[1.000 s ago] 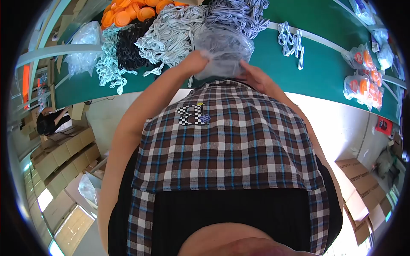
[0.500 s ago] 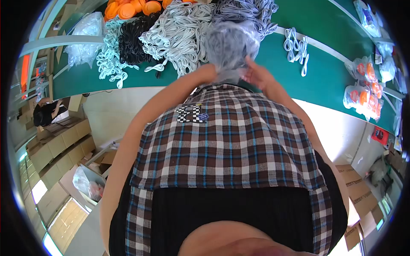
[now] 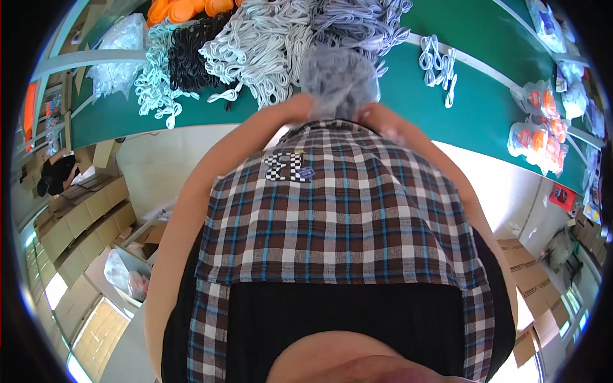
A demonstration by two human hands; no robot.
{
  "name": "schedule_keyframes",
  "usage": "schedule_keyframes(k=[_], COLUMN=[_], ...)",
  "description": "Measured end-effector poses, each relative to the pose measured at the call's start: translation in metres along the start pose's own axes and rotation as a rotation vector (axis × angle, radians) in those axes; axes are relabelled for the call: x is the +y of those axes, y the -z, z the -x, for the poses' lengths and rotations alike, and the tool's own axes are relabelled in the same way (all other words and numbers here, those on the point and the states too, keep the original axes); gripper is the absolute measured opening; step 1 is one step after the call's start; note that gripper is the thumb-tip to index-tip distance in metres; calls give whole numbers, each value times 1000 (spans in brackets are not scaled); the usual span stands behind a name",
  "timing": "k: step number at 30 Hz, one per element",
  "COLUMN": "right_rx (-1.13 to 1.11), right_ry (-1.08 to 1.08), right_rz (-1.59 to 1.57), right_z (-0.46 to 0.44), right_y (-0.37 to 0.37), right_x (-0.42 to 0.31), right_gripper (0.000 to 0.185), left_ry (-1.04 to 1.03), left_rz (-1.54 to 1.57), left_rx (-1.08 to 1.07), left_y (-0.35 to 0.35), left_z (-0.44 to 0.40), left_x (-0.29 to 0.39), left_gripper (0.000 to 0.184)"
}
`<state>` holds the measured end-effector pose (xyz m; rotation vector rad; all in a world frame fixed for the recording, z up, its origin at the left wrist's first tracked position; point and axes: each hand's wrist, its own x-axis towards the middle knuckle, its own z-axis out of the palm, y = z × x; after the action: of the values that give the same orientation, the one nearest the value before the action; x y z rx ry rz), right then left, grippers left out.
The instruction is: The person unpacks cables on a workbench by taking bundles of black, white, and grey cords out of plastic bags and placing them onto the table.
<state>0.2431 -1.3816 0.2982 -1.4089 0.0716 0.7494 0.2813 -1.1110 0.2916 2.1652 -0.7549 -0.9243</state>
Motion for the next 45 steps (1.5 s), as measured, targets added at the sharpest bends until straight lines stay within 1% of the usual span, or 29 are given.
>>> schedule_keyframes(k=[3, 4, 5, 6, 8, 9, 13, 14, 18, 19, 23, 24, 28, 29, 33, 34, 38, 39, 43, 44, 45], right_rx=[-221, -226, -191, -154, -90, -98, 240, 238, 585, 584, 139, 142, 466, 469, 414, 407, 334, 333, 277, 277, 160], right_ry=[138, 129, 60, -2, -131, -135, -499, -500, -409, -407, -328, -325, 73, 75, -399, -404, 422, 424, 734, 737, 767], right_rz=[506, 498, 467, 443, 395, 391, -333, -330, -668, -667, -504, -502, -481, -477, -25, -21, 1109, 1106, 1478, 1481, 1519], right_z=[-12, -12, -16, -24, -35, -33, -22, -23, -20, -23, -50, -55, -60, -55, 1, 1, -15, -18, -39, -43, -46], right_y=[0, 0, 8, 20, 36, 30, 19, 20, 24, 23, 8, 4, -9, -7, -7, -3, 15, 12, -2, -2, -3], right_x=[42, 61, 78, 89, 104, 101, 72, 71, 73, 71, 58, 55, 45, 37, 21, 23, 40, 37, 11, 6, 4], right_gripper=[18, 18, 20, 22, 27, 27, 37, 37, 60, 60, 77, 77, 80, 80, 67, 67, 72, 72, 80, 80, 82], left_ry=[84, 119, 150, 150, 162, 172, 183, 184, 396, 395, 330, 312, 256, 250, 168, 173, 192, 198, 202, 202, 205], left_rz=[-175, -294, -418, -422, -107, 54, 686, 688, 1297, 1296, 1234, 1217, 1164, 1167, 1262, 1267, 1154, 1126, 1015, 989, 966], left_rx=[-1, -68, -130, -124, -39, -4, 164, 167, 263, 265, 389, 420, 533, 531, 370, 377, 358, 354, 346, 343, 338], left_y=[-32, -35, -33, -29, -25, -26, -21, -20, -26, -27, -32, -31, -37, -37, -48, -50, -49, -46, -41, -37, -37], left_z=[13, 21, 25, 27, 36, 46, 71, 72, 65, 59, 13, 0, -28, -28, 6, 7, 23, 19, 27, 29, 29], left_x=[-38, -50, -59, -59, -57, -54, -34, -29, -6, -3, 8, 8, 8, 6, -9, -8, -13, -16, -19, -22, -23], left_gripper=[40, 40, 40, 40, 38, 38, 39, 39, 46, 46, 45, 44, 44, 44, 47, 47, 44, 43, 40, 39, 39])
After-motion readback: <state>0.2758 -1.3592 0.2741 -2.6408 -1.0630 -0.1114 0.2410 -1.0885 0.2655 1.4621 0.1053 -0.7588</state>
